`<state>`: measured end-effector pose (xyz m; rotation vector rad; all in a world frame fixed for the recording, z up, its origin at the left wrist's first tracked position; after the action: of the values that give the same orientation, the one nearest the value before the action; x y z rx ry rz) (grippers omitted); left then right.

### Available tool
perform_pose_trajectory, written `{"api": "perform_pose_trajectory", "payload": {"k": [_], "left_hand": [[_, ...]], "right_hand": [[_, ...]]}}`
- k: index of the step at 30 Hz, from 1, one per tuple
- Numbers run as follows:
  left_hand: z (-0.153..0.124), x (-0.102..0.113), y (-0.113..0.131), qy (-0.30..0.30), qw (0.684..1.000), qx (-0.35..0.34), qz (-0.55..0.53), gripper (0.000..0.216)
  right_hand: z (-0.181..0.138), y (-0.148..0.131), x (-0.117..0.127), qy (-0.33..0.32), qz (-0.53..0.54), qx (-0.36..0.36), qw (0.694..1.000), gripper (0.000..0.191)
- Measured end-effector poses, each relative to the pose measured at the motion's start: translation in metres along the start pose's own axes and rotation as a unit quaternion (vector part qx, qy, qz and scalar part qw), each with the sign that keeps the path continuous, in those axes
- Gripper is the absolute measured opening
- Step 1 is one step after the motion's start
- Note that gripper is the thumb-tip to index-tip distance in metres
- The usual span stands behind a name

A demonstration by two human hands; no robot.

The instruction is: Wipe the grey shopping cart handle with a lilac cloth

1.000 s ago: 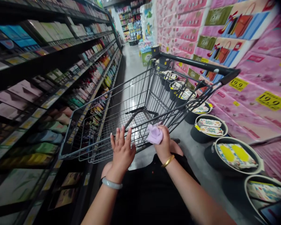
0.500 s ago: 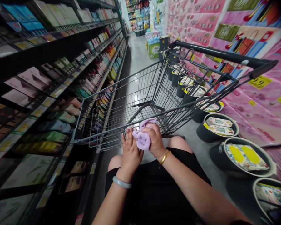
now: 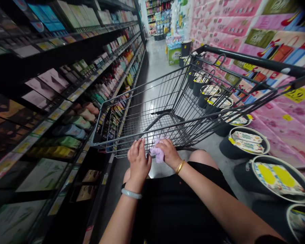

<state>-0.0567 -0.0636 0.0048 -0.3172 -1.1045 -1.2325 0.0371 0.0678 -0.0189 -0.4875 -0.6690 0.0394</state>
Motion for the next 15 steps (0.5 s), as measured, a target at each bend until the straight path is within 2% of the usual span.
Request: {"api": "perform_pose_trajectory", "payload": {"k": [3, 6, 12, 15], "left_hand": [[-0.002, 0.001, -0.009, -0.004, 1.0, 0.016, -0.004, 0.065], [-0.003, 0.004, -0.019, 0.006, 0.999, 0.035, -0.01, 0.063], [-0.011, 0.006, -0.032, -0.01, 0.999, 0.03, -0.006, 0.072], [-0.02, 0.008, -0.047, 0.004, 0.998, 0.055, -0.014, 0.071]], "right_hand": [[0.001, -0.012, -0.004, 0.015, 0.001, 0.009, 1.0, 0.015], [0.01, -0.028, -0.01, 0.027, -0.006, 0.052, 0.998, 0.016], [0.006, -0.029, -0.041, -0.053, -0.009, 0.06, 0.997, 0.017], [0.01, -0.04, -0.042, -0.011, 0.0, 0.059, 0.998, 0.019]]}}
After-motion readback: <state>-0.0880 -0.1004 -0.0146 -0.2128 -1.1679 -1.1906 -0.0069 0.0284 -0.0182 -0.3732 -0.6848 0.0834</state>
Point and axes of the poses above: each hand's wrist, its own z-axis towards the middle knuckle, its own x-axis out of the back of the hand, y = z × x, the point moved 4 cm from there along z, towards the middle knuckle, and after that the axes turned 10 degrees about -z, right-handed, at the moved point
